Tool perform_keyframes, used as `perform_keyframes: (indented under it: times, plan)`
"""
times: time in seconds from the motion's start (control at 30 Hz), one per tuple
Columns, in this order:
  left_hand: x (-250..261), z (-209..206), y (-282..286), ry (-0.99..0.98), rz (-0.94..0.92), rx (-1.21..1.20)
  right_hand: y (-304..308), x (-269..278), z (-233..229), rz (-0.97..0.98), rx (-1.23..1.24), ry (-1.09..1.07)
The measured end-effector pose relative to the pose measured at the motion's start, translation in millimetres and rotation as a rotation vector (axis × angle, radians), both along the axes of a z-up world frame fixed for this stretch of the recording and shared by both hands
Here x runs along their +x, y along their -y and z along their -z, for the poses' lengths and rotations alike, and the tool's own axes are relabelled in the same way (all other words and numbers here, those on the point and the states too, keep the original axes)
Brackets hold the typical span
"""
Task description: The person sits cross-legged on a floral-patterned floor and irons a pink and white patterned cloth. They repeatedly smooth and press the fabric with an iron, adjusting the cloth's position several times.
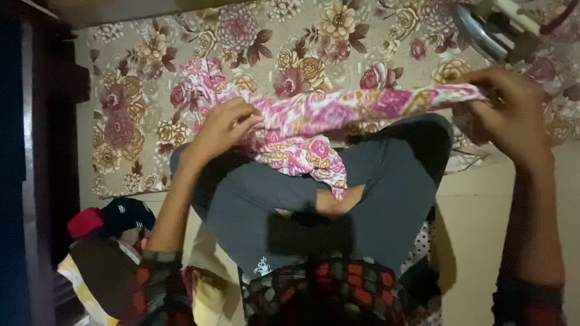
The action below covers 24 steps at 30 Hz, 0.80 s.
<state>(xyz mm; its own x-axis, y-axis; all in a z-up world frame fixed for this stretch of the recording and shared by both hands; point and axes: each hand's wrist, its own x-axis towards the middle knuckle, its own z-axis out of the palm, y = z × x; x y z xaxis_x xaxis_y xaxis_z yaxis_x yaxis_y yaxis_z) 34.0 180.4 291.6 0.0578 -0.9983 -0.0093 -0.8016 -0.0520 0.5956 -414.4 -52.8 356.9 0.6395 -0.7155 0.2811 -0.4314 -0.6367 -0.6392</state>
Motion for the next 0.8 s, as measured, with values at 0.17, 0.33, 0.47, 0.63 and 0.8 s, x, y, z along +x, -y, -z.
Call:
perform_keyframes:
  times: [0.17,0.33,0.47,0.63,0.8]
  plan:
    - [-51.1,59.4,30.5,0.004,0.107,0.187,10.9,8.8,13.3,-0.03,-0.036,-0.036]
    - [-71.8,115.5,86.4,0.097,0.102,-0.039,3.4,8.0,-1.1,-0.023,-0.076,-0.033]
    - [-68.5,136.6,129.4,-0.035,0.08,0.181,-0.8,-1.1,-8.4,0.008,-0.007,-0.099]
    - [-56.7,142.8,150.1,0.006,0.296,0.377,12.1,-25.0,4.6,0.017,-0.017,-0.027]
    - [-12.5,85.5,146.9,-0.218,0.194,0.374,52.2,-47.2,34.7,0.0,0.114,-0.01]
